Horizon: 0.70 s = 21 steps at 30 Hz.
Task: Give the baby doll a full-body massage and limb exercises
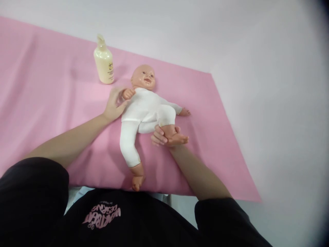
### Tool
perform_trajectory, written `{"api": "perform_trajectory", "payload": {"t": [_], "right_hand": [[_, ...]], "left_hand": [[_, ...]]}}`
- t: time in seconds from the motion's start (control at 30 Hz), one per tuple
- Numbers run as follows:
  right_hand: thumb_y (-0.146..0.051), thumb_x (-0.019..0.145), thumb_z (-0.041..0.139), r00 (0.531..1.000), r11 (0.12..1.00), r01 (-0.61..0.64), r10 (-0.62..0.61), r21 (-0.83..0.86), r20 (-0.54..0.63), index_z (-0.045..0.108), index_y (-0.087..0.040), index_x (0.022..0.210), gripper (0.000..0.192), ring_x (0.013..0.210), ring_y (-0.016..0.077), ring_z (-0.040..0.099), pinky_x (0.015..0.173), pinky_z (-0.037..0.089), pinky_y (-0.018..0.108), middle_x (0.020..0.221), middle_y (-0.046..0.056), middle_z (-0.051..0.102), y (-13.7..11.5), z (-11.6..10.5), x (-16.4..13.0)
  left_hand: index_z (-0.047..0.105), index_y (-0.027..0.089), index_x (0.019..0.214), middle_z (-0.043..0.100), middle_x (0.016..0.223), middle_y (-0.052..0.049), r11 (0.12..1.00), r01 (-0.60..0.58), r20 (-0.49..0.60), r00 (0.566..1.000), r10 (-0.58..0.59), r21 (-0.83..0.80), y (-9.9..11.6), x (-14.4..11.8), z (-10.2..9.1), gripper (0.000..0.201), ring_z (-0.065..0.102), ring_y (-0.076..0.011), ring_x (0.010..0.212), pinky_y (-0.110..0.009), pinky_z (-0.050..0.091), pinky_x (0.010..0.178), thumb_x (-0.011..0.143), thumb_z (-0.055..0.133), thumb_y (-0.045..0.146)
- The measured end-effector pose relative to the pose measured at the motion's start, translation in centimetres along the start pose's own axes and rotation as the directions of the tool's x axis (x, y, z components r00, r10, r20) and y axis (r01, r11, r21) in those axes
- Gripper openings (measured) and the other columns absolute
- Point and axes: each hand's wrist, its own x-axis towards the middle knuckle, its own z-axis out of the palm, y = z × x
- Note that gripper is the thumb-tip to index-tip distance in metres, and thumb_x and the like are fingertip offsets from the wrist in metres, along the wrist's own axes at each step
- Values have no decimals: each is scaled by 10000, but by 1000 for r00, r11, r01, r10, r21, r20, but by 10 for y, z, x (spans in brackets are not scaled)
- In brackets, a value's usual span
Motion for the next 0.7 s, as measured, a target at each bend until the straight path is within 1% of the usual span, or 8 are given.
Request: {"api": "perform_trajectory", "payload": {"t": [0.1,0.2,0.33,0.4,0.5,0.57,0.63,0.7], "right_hand": [[-680,836,654,964,999,44,-44,-8,-263,604,-207,868,477,615,142,526,714,546,266,640,-35,576,-3,8,9],[-711,855,575,849,999,27,-45,-42,-527,580,-206,835,506,611,147,505,695,534,281,612,-48,510,-7,16,10],[-719,910,463,718,994,-85,10,-74,-696,585,-203,871,532,622,150,506,679,518,298,656,-33,539,-9,16,6],[-703,913,505,748,990,-113,26,-89,-664,610,-189,921,524,656,148,541,709,522,298,703,-19,586,-8,13,3],[-669,898,612,882,988,-78,5,-135,-471,652,-169,1024,517,755,155,625,811,534,299,802,6,665,-2,11,0],[-641,886,664,957,986,-64,18,-151,-291,675,-154,1090,528,836,166,675,884,532,300,875,30,716,1,11,-1],[-586,864,719,985,981,-117,94,-157,-145,691,-129,1140,534,922,182,712,918,533,294,972,73,759,3,15,0],[-484,839,776,969,951,-248,246,-185,-38,686,-97,1202,538,1019,209,729,931,541,296,1104,129,769,2,19,3]], "left_hand": [[651,298,1266,707,1225,-104,987,-139,198,973,120,81,10,-1,-1,546,636,-326,1220,-573,416,1151,926,576,718],[681,299,1241,735,1241,-103,963,-242,357,915,187,115,14,1,0,479,631,-319,1249,-589,416,1157,990,490,660],[697,296,1205,745,1230,-97,970,-221,357,918,174,96,17,2,0,458,636,-326,1248,-605,417,1157,979,526,656],[688,290,1207,735,1230,-101,987,-140,269,956,114,77,15,1,0,493,641,-333,1230,-601,416,1160,929,600,688],[637,288,1247,696,1261,-106,1000,20,57,998,-21,15,1,0,0,620,620,-334,1254,-568,438,1144,846,674,760],[571,303,1293,646,1315,-94,994,103,-88,990,-107,-47,-15,2,-1,701,589,-326,1303,-537,460,1116,824,653,818],[484,337,1345,572,1413,-78,983,146,-187,968,-166,-116,-33,4,-2,706,546,-298,1353,-499,468,1101,855,605,832],[405,344,1362,507,1490,-62,965,169,-243,946,-216,-202,-47,8,-5,641,503,-246,1375,-478,434,1142,919,603,763]]}}
